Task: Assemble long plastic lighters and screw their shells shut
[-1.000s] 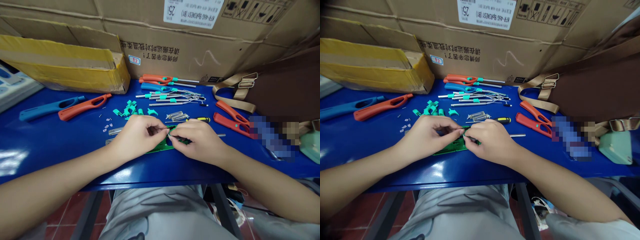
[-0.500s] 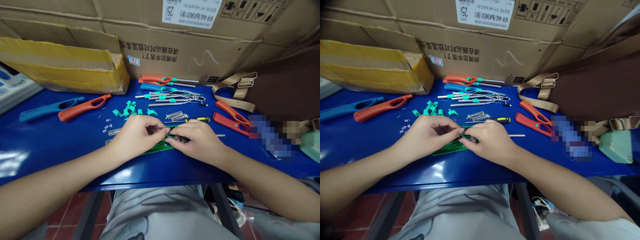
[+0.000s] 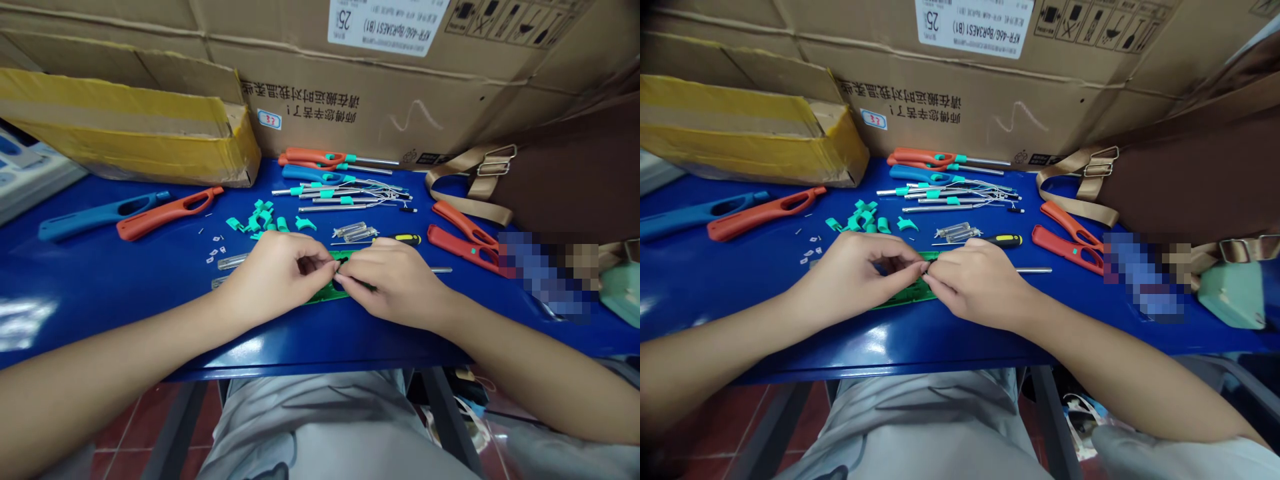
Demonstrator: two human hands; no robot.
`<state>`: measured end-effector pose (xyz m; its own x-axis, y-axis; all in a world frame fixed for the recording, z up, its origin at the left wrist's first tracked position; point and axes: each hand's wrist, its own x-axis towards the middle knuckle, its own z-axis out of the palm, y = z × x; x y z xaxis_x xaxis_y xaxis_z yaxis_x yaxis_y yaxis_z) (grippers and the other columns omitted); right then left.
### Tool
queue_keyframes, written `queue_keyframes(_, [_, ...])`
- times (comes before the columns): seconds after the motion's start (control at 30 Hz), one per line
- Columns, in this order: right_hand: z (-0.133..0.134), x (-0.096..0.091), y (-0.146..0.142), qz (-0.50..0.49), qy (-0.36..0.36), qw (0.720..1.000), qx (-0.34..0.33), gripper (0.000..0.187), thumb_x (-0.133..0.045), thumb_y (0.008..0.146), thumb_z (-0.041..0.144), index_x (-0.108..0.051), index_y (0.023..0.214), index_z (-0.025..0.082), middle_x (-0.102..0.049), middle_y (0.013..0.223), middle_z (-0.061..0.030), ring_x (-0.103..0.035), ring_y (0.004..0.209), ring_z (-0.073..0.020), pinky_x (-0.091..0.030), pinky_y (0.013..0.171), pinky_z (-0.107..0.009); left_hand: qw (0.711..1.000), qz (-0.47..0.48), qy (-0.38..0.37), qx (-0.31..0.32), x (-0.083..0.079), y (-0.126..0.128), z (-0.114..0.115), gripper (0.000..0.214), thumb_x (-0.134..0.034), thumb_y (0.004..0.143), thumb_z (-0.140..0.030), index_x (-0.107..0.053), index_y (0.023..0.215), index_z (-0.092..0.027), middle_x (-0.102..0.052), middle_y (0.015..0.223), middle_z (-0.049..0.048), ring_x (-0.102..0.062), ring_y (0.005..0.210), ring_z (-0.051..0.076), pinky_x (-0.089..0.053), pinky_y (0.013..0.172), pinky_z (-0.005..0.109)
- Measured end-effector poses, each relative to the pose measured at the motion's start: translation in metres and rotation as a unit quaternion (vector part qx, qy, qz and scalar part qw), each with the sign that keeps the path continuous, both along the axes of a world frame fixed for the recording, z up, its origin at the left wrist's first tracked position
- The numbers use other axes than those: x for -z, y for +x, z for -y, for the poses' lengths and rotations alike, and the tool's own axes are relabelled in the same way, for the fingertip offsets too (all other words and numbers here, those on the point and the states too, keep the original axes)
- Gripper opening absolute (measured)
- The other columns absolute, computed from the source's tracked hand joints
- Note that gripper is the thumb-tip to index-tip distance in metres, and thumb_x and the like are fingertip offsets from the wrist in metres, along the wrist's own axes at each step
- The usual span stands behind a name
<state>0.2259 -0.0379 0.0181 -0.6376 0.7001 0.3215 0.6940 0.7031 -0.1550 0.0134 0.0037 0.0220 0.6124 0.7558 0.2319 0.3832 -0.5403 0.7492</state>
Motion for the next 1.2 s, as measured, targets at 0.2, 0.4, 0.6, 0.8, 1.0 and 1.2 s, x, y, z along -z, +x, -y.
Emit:
queue_keyframes(0.2, [-0.002,-0.002,0.002,-0.006,0.007,1.000,0.013,0.028,-0.054,0.100,0.023,-0.067,0.075,0.019,-0.072,0.073,0.0002,-0.061,0.067,-0.0134,-0.036,0.070,-0.031,0.990,0.039,-0.139,-0.003,0.004,0.001,-0.008,0.019,-0.069,0.086,-0.034,-0.080,0.084,-0.018,-0.078,0.073,0.0014,-0.069,0.061,0.016,-0.055,0.055,0.025])
queue_keyframes(0.4, [-0.001,-0.001,0.001,0.005,0.011,1.000,0.005,0.029,-0.053,0.100,0.022,-0.067,0.074,0.019,-0.071,0.073,0.0014,-0.060,0.066,-0.0123,-0.035,0.069,-0.032,0.986,0.052,-0.159,0.014,0.004,-0.001,-0.010,0.015,-0.069,0.082,-0.028,-0.080,0.085,-0.019,-0.080,0.077,0.0027,-0.074,0.067,0.019,-0.060,0.059,0.028])
queue_keyframes(0.6, [0.001,-0.003,0.003,0.052,0.069,0.996,-0.019,0.033,-0.046,0.105,0.024,-0.074,0.089,0.018,-0.077,0.081,-0.0017,-0.064,0.073,-0.0142,-0.033,0.071,-0.035,0.995,0.023,-0.092,0.014,0.002,-0.004,-0.008,0.014,-0.069,0.084,-0.028,-0.081,0.085,-0.020,-0.081,0.080,0.0022,-0.074,0.068,0.019,-0.059,0.061,0.029])
queue_keyframes(0.8, [0.001,-0.003,0.000,-0.061,-0.058,0.996,0.032,0.024,-0.057,0.099,0.024,-0.073,0.081,0.019,-0.076,0.078,0.0004,-0.066,0.071,-0.0130,-0.038,0.073,-0.033,1.000,-0.006,-0.007,0.007,-0.004,-0.004,-0.006,0.015,-0.067,0.087,-0.024,-0.081,0.089,-0.019,-0.081,0.086,0.0016,-0.075,0.073,0.018,-0.058,0.065,0.027])
queue_keyframes(1.0, [-0.002,-0.006,-0.003,-0.233,-0.272,0.928,0.105,0.019,-0.065,0.092,0.026,-0.077,0.080,0.019,-0.076,0.071,-0.0010,-0.064,0.060,-0.0126,-0.048,0.059,-0.026,0.999,-0.009,0.040,0.028,-0.007,-0.005,-0.006,0.017,-0.065,0.089,-0.019,-0.081,0.095,-0.019,-0.081,0.089,0.0013,-0.073,0.074,0.016,-0.054,0.066,0.026])
queue_keyframes(1.2, [-0.007,-0.009,-0.005,-0.317,-0.444,0.824,0.153,0.014,-0.074,0.082,0.028,-0.076,0.076,0.016,-0.073,0.066,-0.0003,-0.058,0.049,-0.0080,-0.048,0.049,-0.020,0.996,-0.028,0.074,0.031,-0.007,-0.004,-0.006,0.017,-0.064,0.091,-0.017,-0.081,0.095,-0.018,-0.080,0.085,0.0017,-0.071,0.071,0.014,-0.050,0.064,0.024])
